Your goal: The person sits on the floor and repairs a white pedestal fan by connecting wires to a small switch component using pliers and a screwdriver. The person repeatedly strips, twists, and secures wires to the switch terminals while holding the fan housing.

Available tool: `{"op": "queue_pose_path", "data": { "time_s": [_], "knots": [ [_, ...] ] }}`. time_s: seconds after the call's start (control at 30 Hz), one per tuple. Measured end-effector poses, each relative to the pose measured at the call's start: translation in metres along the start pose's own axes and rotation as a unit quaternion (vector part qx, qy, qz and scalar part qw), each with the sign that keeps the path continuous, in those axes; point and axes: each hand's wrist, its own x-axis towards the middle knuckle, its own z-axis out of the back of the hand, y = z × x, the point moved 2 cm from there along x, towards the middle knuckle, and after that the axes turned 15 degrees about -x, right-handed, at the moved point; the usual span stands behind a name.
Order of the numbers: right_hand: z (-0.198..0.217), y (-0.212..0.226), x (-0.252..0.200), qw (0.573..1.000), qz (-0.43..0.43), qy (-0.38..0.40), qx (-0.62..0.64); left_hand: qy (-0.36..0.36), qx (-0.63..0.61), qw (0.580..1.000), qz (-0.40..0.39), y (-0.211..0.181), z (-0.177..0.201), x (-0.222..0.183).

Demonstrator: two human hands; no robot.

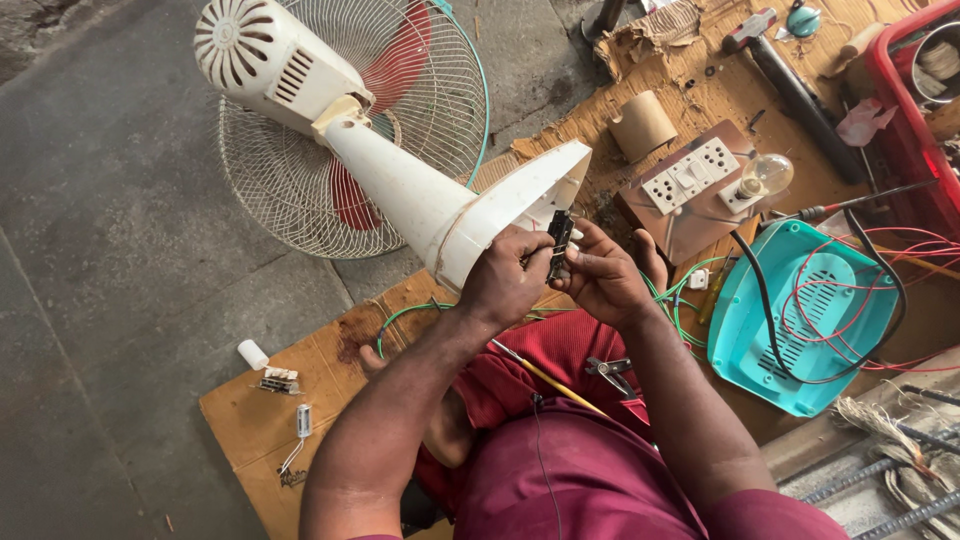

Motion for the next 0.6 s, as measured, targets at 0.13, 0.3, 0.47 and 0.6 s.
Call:
{"op": "queue_pose_path", "data": {
  "time_s": [0.13,0.3,0.47,0.6],
  "knots": [
    [-0.0002,0.0007,0.0004,1.000,0.001,0.005,0.002,0.005,-0.005,1.000,0.013,-0.0011,0.0005,0.0006],
    [-0.0030,0.0031,-0.0001,1.000,-0.002,0.001,-0.005,0.020,-0.011,0.999,0.032,-0.0012,0.0003,0.0016],
    [-0.0070,0.0060,-0.0014,1.000,-0.004,-0.004,-0.018,0.017,-0.022,0.999,0.032,0.0007,-0.0008,0.0020],
    [-0.0086,0.0072,-0.0012,1.000,-0.007,-0.006,-0.023,0.015,-0.017,1.000,0.022,0.0012,-0.0005,0.0021]
  ]
}}
